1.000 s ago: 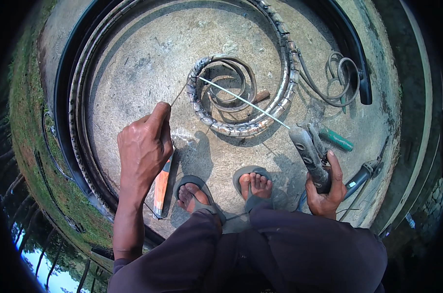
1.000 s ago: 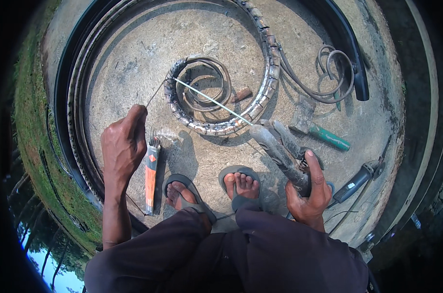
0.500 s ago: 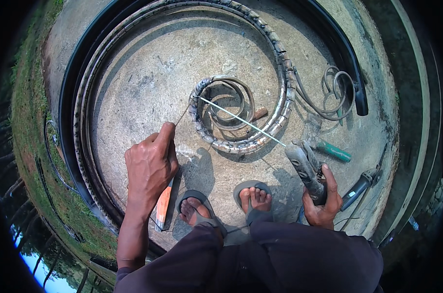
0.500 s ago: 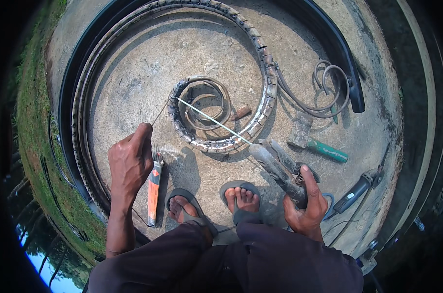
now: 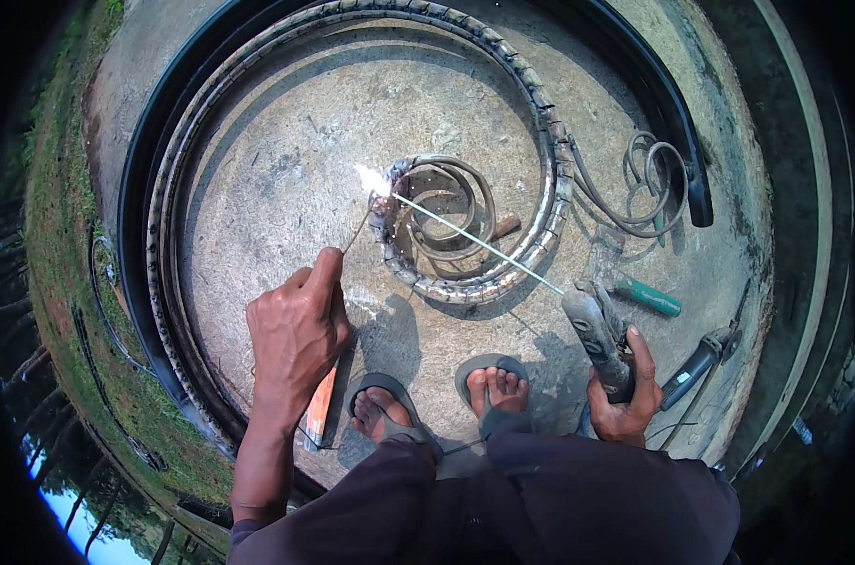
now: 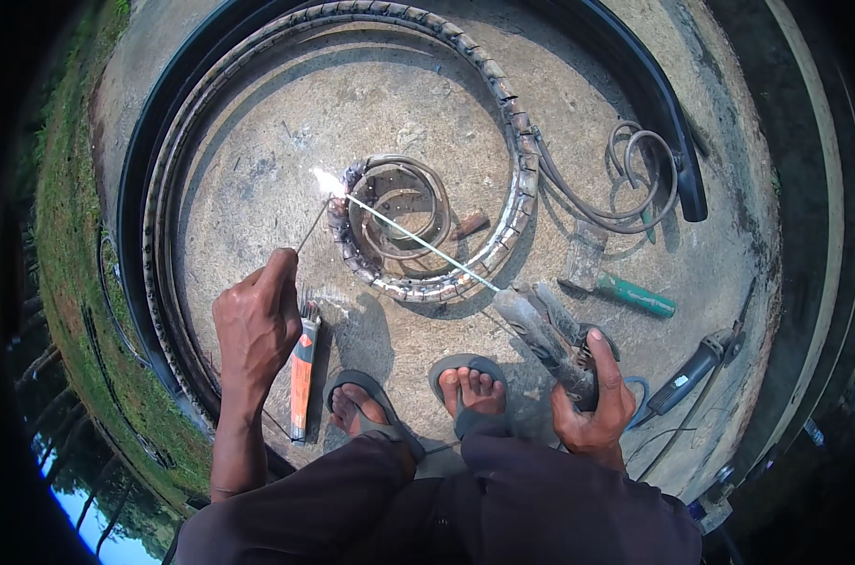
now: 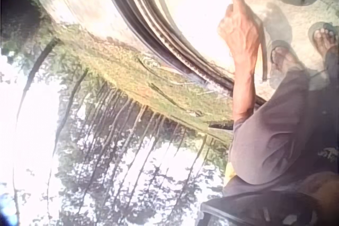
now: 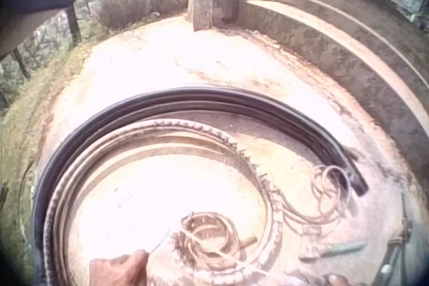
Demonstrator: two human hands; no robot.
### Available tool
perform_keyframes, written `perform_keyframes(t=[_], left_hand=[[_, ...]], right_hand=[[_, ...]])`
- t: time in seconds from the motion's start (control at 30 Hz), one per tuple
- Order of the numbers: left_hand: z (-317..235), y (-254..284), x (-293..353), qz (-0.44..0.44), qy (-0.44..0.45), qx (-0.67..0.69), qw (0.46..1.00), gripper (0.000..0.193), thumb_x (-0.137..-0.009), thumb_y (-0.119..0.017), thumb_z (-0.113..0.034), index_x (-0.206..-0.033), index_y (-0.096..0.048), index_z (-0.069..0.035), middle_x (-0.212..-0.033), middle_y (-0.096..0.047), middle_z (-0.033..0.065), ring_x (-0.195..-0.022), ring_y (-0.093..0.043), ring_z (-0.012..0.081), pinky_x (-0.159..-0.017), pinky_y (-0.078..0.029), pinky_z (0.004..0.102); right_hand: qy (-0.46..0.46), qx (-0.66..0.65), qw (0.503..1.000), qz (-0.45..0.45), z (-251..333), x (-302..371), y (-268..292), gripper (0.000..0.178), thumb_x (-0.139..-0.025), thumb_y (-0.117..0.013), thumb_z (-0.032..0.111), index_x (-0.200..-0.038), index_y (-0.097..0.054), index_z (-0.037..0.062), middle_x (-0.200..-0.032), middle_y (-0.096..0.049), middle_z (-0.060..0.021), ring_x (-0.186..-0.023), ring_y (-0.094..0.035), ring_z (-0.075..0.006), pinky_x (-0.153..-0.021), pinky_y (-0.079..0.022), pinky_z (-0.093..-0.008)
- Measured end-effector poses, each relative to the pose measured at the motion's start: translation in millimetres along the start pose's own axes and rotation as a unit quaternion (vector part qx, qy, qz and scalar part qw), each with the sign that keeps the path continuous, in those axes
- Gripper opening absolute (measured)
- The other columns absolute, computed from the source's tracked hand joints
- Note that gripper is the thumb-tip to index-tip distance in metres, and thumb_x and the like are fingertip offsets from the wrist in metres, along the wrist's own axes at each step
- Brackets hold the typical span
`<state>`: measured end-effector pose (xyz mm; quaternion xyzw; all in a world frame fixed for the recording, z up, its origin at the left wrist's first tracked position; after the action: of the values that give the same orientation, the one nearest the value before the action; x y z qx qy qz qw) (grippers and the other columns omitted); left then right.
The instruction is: The person welds the inner spiral metal structure and then welds along the outer curved metal frame using a welding electrode holder and a filler wire.
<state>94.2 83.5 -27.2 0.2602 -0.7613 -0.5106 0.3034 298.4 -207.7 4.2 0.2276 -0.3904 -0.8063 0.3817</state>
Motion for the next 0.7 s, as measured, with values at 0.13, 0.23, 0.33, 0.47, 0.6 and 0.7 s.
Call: perform_keyframes(t=[0.13, 0.23, 0.33, 0.47, 0.6, 0.7], left_hand=[[-0.3, 0.4, -0.1, 0.003, -0.004, 0.002, 1.0, 0.014, -0.092, -0.06, -0.007, -0.105, -0.061, -0.011, -0.068, -0.061, 0.0152, -0.062, -0.064, 0.0378, -0.054, -0.045, 0.0475], [1.6, -1.4, 0.9, 0.013, -0.001, -0.005, 1.0, 0.014, -0.091, -0.059, -0.007, -0.104, -0.061, -0.011, -0.068, -0.06, 0.0151, -0.062, -0.063, 0.038, -0.055, -0.045, 0.0477], [0.1, -1.5, 0.3, 0.008, -0.004, -0.007, 1.0, 0.014, -0.091, -0.059, -0.007, -0.104, -0.06, -0.011, -0.067, -0.059, 0.0148, -0.061, -0.063, 0.038, -0.055, -0.046, 0.0478], [1.2, -4.5, -0.4, 0.004, -0.002, -0.005, 1.0, 0.014, -0.09, -0.059, -0.006, -0.104, -0.059, -0.011, -0.067, -0.059, 0.0147, -0.061, -0.063, 0.0376, -0.055, -0.045, 0.0478], [1.2, -7.7, -0.4, 0.013, -0.007, -0.017, 1.0, 0.021, -0.089, -0.061, -0.008, -0.109, -0.06, -0.011, -0.068, -0.06, 0.0129, -0.06, -0.064, 0.0363, -0.054, -0.046, 0.0467], [3.9, -7.6, 1.3, 0.018, -0.006, -0.026, 0.999, 0.028, -0.086, -0.064, -0.01, -0.114, -0.061, -0.011, -0.07, -0.061, 0.0116, -0.06, -0.065, 0.0353, -0.055, -0.048, 0.0462]], right_hand=[[0.018, 0.015, 1.0, -0.001, 5.6, -0.6, 3.2, 0.07, -0.066, -0.07, -0.01, -0.134, -0.052, -0.0115, -0.124, -0.065, -0.0277, -0.101, -0.073, -0.0372, -0.083, -0.059, -0.0368], [0.022, 0.013, 1.0, 0.003, 5.3, -1.2, 0.7, 0.069, -0.067, -0.071, -0.01, -0.134, -0.052, -0.0114, -0.124, -0.065, -0.0279, -0.101, -0.073, -0.0375, -0.082, -0.06, -0.0366], [0.006, 0.013, 1.0, -0.019, 8.6, -5.1, 1.5, 0.07, -0.073, -0.073, -0.009, -0.139, -0.054, 0.0003, -0.111, -0.069, -0.0251, -0.094, -0.074, -0.0327, -0.082, -0.056, -0.0355], [0.006, 0.018, 1.0, -0.015, 6.9, -4.6, -0.3, 0.071, -0.073, -0.073, -0.009, -0.14, -0.053, 0.0004, -0.111, -0.069, -0.025, -0.093, -0.074, -0.0326, -0.081, -0.056, -0.0356], [0.0, 0.003, 1.0, -0.007, 5.7, -5.6, -1.7, 0.071, -0.073, -0.073, -0.009, -0.14, -0.053, -0.0002, -0.11, -0.069, -0.0249, -0.093, -0.073, -0.0323, -0.081, -0.056, -0.0358], [0.005, -0.002, 1.0, -0.001, 8.6, -9.0, -3.9, 0.071, -0.073, -0.073, -0.009, -0.14, -0.052, -0.0007, -0.11, -0.069, -0.0249, -0.094, -0.073, -0.0323, -0.081, -0.056, -0.0358]])
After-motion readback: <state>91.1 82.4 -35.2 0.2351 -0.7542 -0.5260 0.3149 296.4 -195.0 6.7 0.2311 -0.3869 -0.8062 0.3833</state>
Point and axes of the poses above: each hand's wrist, its own x-axis away from the middle knuckle, its own y-axis out of the back of the hand, z = x × y, the point moved 10 cm from there along -x, towards the middle knuckle
